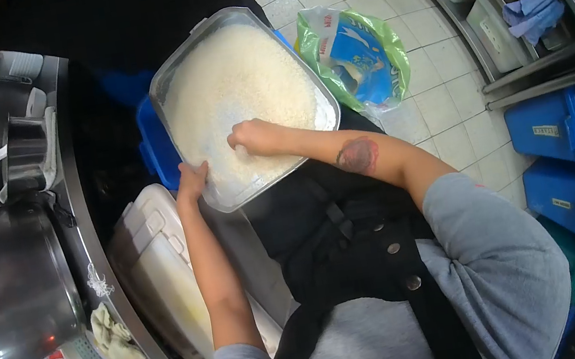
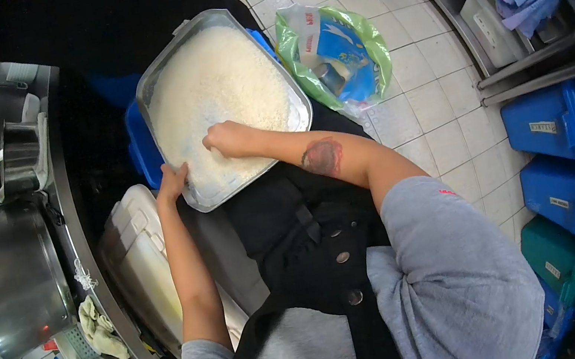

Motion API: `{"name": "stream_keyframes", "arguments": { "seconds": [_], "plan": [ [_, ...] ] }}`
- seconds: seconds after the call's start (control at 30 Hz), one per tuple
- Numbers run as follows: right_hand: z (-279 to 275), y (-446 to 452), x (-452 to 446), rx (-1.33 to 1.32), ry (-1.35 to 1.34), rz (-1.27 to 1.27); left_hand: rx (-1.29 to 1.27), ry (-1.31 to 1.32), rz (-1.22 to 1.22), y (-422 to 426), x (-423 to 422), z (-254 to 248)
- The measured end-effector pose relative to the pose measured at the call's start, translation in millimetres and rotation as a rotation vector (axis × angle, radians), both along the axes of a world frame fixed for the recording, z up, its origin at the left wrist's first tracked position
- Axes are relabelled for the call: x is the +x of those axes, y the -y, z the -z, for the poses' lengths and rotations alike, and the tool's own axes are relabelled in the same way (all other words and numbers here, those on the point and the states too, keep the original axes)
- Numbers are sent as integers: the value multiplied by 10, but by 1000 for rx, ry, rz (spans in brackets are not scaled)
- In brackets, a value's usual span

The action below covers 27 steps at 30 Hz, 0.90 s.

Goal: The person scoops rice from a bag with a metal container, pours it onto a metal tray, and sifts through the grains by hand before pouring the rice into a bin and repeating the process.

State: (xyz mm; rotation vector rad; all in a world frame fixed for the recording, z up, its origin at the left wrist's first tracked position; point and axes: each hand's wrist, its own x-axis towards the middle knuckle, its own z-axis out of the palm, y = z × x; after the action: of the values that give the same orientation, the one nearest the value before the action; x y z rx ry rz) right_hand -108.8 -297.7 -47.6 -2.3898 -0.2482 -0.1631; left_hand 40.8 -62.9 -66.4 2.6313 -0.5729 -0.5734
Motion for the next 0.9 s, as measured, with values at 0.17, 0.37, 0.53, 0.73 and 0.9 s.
{"name": "stream_keyframes", "arguments": {
  "seconds": [0.17,0.37,0.53,0.73,0.9],
  "plan": [
    [-370,245,192,158,-5,-58,-111,-46,-88,36,-137,-10],
    [-821,684,-295,-143,-217,89,-302,175,-143,-30,-266,266],
    [-260,701,-748,-324,-189,254,-390,182,-270,-8,-309,265],
    [95,256,-568,-172,127,168,-353,295,-249,-104,-332,348],
    [43,87,-191,-276,254,-81,-406,369,-192,-36,-490,288]
  ]
}}
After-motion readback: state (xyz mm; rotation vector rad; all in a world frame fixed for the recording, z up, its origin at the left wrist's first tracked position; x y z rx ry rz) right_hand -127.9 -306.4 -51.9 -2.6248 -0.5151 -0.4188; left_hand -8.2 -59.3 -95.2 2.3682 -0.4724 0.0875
